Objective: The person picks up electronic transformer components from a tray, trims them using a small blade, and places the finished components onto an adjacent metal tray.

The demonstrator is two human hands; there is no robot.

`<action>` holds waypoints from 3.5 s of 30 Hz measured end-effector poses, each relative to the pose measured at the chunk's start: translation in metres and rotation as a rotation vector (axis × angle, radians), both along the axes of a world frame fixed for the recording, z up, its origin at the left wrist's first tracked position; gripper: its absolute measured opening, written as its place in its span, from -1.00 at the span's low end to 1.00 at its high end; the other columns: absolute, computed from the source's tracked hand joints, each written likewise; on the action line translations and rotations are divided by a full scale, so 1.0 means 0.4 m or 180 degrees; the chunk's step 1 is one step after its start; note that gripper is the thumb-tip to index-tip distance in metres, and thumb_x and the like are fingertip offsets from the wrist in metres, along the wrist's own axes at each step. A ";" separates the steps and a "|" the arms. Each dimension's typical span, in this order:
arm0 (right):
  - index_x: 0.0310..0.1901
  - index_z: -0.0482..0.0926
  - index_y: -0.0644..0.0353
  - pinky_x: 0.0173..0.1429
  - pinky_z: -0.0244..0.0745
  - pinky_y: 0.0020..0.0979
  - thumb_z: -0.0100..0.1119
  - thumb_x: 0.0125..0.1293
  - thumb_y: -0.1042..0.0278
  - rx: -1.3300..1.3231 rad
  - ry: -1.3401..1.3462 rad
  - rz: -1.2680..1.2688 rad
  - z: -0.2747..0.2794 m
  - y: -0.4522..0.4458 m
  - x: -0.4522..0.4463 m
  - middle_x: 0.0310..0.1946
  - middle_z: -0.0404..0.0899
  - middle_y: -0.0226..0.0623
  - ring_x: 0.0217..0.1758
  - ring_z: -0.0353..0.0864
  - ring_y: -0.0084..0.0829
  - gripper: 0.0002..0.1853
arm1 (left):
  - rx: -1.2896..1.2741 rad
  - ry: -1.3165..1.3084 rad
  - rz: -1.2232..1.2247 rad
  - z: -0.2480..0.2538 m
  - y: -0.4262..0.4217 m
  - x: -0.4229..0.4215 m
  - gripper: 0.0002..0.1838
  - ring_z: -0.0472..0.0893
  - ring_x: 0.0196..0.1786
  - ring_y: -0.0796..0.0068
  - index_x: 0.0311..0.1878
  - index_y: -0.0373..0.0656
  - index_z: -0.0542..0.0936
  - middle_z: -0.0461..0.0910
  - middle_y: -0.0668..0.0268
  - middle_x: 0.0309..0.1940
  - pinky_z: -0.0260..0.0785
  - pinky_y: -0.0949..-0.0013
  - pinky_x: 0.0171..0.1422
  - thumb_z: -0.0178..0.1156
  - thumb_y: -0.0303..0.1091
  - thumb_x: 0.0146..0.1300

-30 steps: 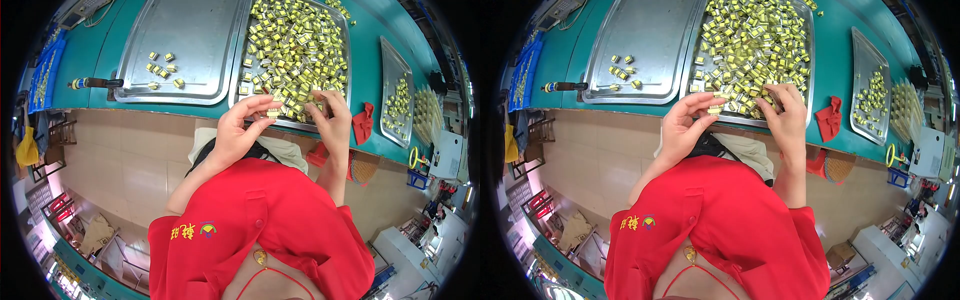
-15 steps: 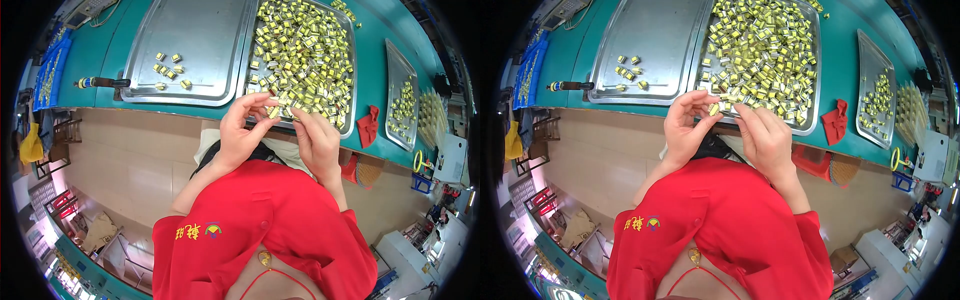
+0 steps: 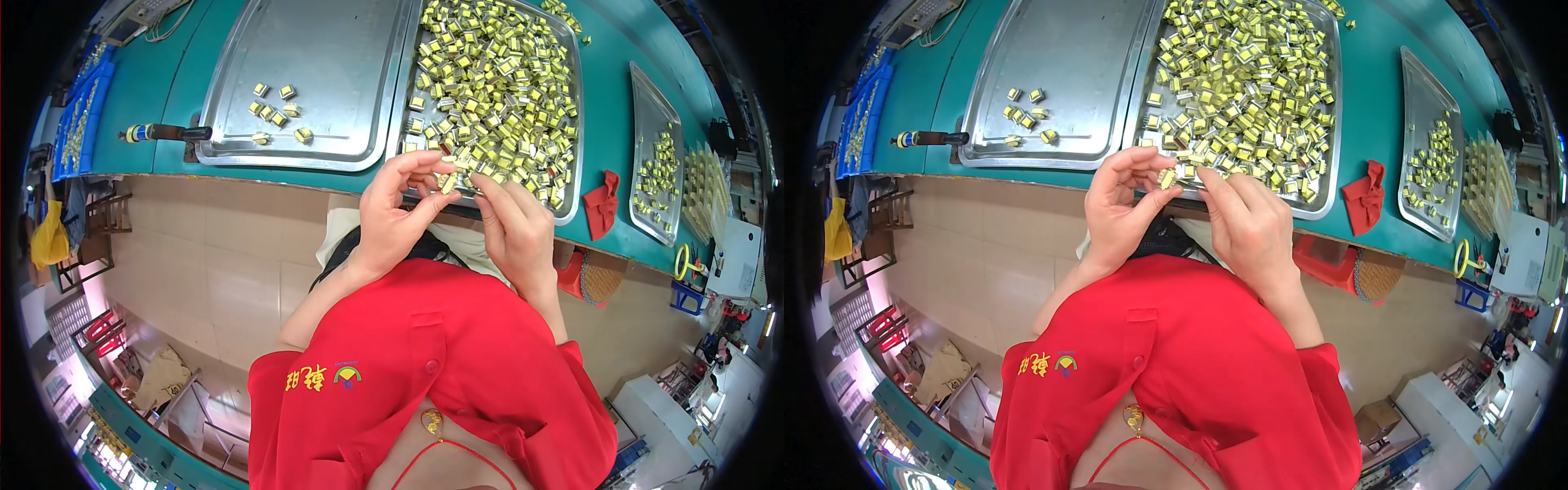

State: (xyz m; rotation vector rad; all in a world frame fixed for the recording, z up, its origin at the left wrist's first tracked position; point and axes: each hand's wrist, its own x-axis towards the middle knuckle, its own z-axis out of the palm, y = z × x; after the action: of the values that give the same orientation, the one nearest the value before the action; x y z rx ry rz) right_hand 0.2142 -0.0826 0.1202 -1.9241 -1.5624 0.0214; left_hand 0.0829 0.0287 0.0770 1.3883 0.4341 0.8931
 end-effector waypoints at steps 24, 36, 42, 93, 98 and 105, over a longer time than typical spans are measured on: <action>-0.28 0.65 0.30 -0.51 0.19 -0.57 0.35 0.07 0.54 0.0361 0.2063 -0.0039 -0.002 0.024 0.016 -0.56 0.53 -0.37 -0.62 0.32 -0.62 -0.85 | 0.0892 0.0347 0.0091 -0.001 -0.007 0.004 -0.60 0.58 -0.27 0.52 0.01 -0.19 0.53 0.67 0.33 -0.18 0.42 0.50 -0.22 0.26 -0.67 0.05; -0.35 0.63 0.30 -0.53 0.14 -0.53 0.31 0.10 0.55 0.0005 0.2052 -0.0176 0.038 0.014 0.036 -0.63 0.46 -0.43 -0.61 0.29 -0.65 -0.92 | 0.1093 0.0520 0.0044 0.020 -0.006 0.002 -0.60 0.60 -0.28 0.47 0.01 -0.18 0.55 0.66 0.33 -0.19 0.46 0.46 -0.22 0.29 -0.63 0.05; -0.26 0.59 0.35 -0.47 0.20 -0.57 0.26 0.15 0.56 0.0354 0.1479 -0.1376 0.018 -0.052 0.180 -0.51 0.47 -0.41 -0.54 0.28 -0.67 -0.88 | -0.1285 -0.0079 -0.0256 0.028 0.017 -0.008 -0.58 0.54 -0.07 0.57 0.19 -0.30 0.37 0.57 0.17 -0.02 0.37 0.55 -0.03 0.12 -0.64 0.26; -0.10 0.64 0.21 -0.46 0.10 -0.63 0.39 0.00 0.57 0.0429 0.2558 0.0085 -0.021 0.011 0.038 -0.37 0.51 -0.45 -0.52 0.23 -0.71 -0.65 | -0.2585 -0.0244 -0.1463 0.025 0.006 0.018 -0.65 0.31 -0.43 0.74 0.19 -0.29 0.47 0.55 0.36 -0.21 0.16 0.63 -0.37 0.08 -0.45 0.37; -0.14 0.64 0.24 -0.45 0.11 -0.64 0.37 0.00 0.60 0.0557 0.2389 0.0248 -0.043 0.012 0.044 -0.36 0.50 -0.45 -0.52 0.24 -0.71 -0.68 | -0.2582 -0.0169 -0.1487 0.025 0.006 0.016 -0.67 0.32 -0.40 0.75 0.15 -0.26 0.51 0.51 0.43 -0.30 0.19 0.63 -0.34 0.14 -0.46 0.33; -0.13 0.63 0.20 -0.42 0.22 -0.60 0.36 -0.01 0.62 0.0218 0.2290 -0.0066 -0.017 -0.001 0.058 -0.34 0.49 -0.41 -0.41 0.37 -0.64 -0.67 | -0.1101 0.0155 -0.1058 0.012 0.007 0.016 -0.64 0.49 -0.12 0.63 0.08 -0.29 0.55 0.60 0.25 -0.03 0.28 0.55 -0.05 0.23 -0.58 0.18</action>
State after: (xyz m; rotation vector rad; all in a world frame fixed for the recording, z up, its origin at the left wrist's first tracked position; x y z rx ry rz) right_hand 0.2373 -0.0832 0.1135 -1.6147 -1.0364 0.5771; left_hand 0.0892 0.0313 0.0816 1.1218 0.3609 0.4864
